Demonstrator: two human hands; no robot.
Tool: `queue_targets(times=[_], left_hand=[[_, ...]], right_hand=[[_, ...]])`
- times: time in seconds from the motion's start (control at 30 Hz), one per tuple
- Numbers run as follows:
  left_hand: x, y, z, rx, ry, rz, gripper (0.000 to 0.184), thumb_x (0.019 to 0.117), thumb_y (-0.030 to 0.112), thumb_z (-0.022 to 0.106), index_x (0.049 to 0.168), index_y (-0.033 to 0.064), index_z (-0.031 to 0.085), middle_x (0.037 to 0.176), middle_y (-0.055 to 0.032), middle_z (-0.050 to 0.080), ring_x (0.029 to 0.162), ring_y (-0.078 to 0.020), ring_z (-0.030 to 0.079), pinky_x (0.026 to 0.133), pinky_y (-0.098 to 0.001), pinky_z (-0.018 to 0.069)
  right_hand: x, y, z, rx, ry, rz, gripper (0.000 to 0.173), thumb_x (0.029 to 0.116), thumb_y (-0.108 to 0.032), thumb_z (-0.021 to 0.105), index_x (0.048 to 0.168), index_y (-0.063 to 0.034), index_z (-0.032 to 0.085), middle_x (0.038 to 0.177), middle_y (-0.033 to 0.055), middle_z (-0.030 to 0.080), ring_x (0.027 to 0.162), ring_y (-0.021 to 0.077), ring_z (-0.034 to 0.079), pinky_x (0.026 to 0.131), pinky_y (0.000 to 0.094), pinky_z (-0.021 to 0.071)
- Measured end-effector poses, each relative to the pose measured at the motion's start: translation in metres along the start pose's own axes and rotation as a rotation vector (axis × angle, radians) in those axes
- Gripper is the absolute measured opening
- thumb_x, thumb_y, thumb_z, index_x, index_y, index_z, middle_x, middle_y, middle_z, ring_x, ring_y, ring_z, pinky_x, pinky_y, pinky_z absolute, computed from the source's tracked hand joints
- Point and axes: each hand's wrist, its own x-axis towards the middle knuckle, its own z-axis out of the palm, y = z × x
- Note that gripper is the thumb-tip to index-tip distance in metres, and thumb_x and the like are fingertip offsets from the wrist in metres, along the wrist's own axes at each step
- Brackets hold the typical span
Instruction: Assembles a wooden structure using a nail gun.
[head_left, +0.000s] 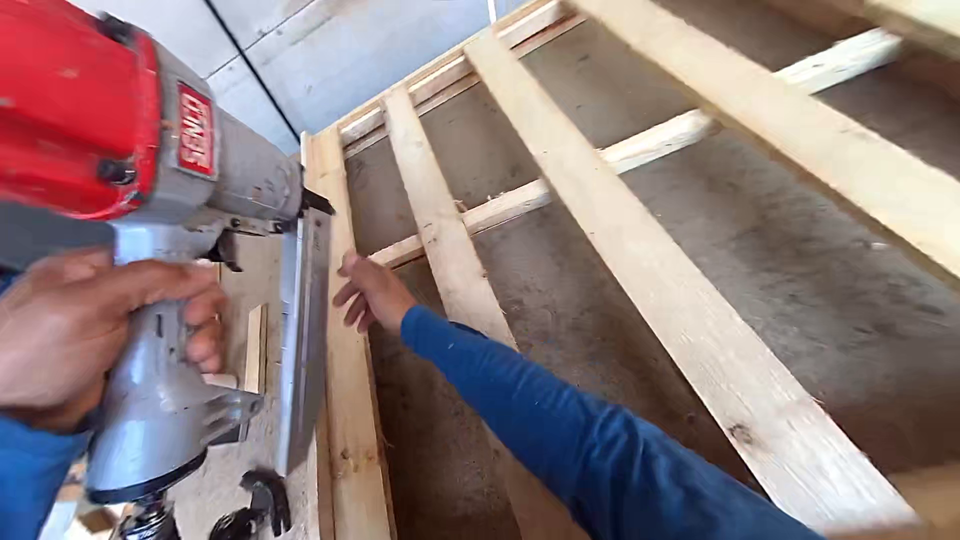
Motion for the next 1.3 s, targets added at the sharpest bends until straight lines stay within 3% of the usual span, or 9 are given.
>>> queue_targets(times=[0.07, 0.17, 0.23, 0.47, 0.63, 0.8, 0.93, 1.1, 1.3], left_hand=[[0.003, 0.018, 0.034, -0.006, -0.085, -0.048, 0.029, 0.1069, 0.028, 0.04, 0.102, 0.0115, 0.063, 0.061, -0.0038, 0.055, 0.043, -0.0192, 0.056, 0.045, -0.0419, 0.0578], [0.025, 0.017, 0.061, 0.032, -0.184, -0.046, 0.03, 0.1096, 0.03, 0.041, 0.11, 0.0088, 0.062, 0.061, -0.003, 0.054, 0.042, -0.0174, 0.055, 0.043, -0.039, 0.0569], [0.047, 0.014, 0.065, 0.056, -0.21, -0.061, 0.028, 0.1097, 0.031, 0.044, 0.099, 0.0099, 0.059, 0.06, -0.0036, 0.054, 0.041, -0.019, 0.055, 0.042, -0.0397, 0.0564], [0.088, 0.012, 0.073, 0.141, -0.332, -0.073, 0.028, 0.1082, 0.025, 0.045, 0.09, 0.0065, 0.057, 0.058, -0.0074, 0.053, 0.04, -0.0226, 0.055, 0.041, -0.0455, 0.0567], [0.101, 0.009, 0.078, 0.127, -0.407, -0.084, 0.026, 0.1083, 0.024, 0.043, 0.093, 0.0062, 0.056, 0.057, -0.0071, 0.052, 0.039, -0.0223, 0.054, 0.04, -0.045, 0.0563], [0.107, 0.018, 0.079, 0.214, -0.429, -0.108, 0.028, 0.1086, 0.025, 0.041, 0.097, 0.0066, 0.058, 0.057, -0.0061, 0.05, 0.038, -0.0201, 0.052, 0.039, -0.0426, 0.0554], [0.104, 0.027, 0.086, 0.27, -0.402, -0.127, 0.023, 0.1077, 0.02, 0.042, 0.1, 0.0061, 0.059, 0.057, -0.0047, 0.049, 0.038, -0.0184, 0.051, 0.037, -0.0403, 0.0539], [0.108, 0.027, 0.083, 0.271, -0.445, -0.036, 0.024, 0.1053, 0.021, 0.044, 0.108, 0.0052, 0.062, 0.057, -0.005, 0.051, 0.038, -0.0182, 0.052, 0.038, -0.0401, 0.0546], [0.112, 0.036, 0.096, 0.332, -0.444, -0.083, 0.023, 0.1052, 0.02, 0.042, 0.104, 0.0064, 0.061, 0.055, -0.0039, 0.048, 0.037, -0.0172, 0.051, 0.037, -0.0392, 0.0535]], right_hand=[[-0.012, 0.02, 0.001, -0.018, -0.03, -0.073, 0.06, 0.1083, -0.053, 0.036, 0.142, -0.0047, 0.048, 0.101, 0.0198, 0.07, 0.071, 0.0281, 0.07, 0.061, 0.0447, 0.0603], [-0.007, 0.023, -0.009, 0.033, 0.109, -0.109, 0.061, 0.1056, -0.051, 0.047, 0.142, -0.0022, 0.051, 0.114, 0.0197, 0.07, 0.101, 0.0261, 0.071, 0.091, 0.0485, 0.0585], [0.004, 0.025, -0.015, 0.025, 0.207, -0.109, 0.067, 0.1021, -0.054, 0.053, 0.146, -0.0041, 0.045, 0.121, 0.0199, 0.068, 0.109, 0.0272, 0.069, 0.098, 0.0506, 0.0553], [0.015, 0.031, -0.015, -0.076, 0.417, 0.088, 0.078, 0.0946, -0.072, 0.051, 0.14, -0.0088, 0.05, 0.108, 0.0196, 0.07, 0.092, 0.0316, 0.072, 0.076, 0.0546, 0.0593], [0.01, 0.03, -0.016, -0.071, 0.508, 0.121, 0.077, 0.0946, -0.071, 0.05, 0.138, -0.0077, 0.052, 0.11, 0.0187, 0.07, 0.102, 0.0317, 0.07, 0.087, 0.0574, 0.0567], [0.009, 0.028, -0.015, -0.046, 0.48, 0.147, 0.078, 0.0945, -0.073, 0.048, 0.136, -0.0062, 0.054, 0.108, 0.0197, 0.07, 0.098, 0.0321, 0.071, 0.084, 0.0569, 0.0575], [0.011, 0.027, -0.014, -0.005, 0.456, 0.147, 0.077, 0.0951, -0.073, 0.047, 0.129, -0.0043, 0.055, 0.098, 0.0193, 0.069, 0.081, 0.0305, 0.071, 0.068, 0.0511, 0.0598], [0.01, 0.022, -0.022, -0.017, 0.474, 0.106, 0.078, 0.0935, -0.073, 0.05, 0.128, -0.0031, 0.055, 0.099, 0.0196, 0.07, 0.086, 0.0315, 0.072, 0.073, 0.0537, 0.0595], [0.01, 0.024, -0.023, 0.016, 0.489, 0.122, 0.08, 0.0934, -0.074, 0.049, 0.13, -0.0037, 0.055, 0.1, 0.0195, 0.071, 0.09, 0.0317, 0.072, 0.077, 0.055, 0.0591]])
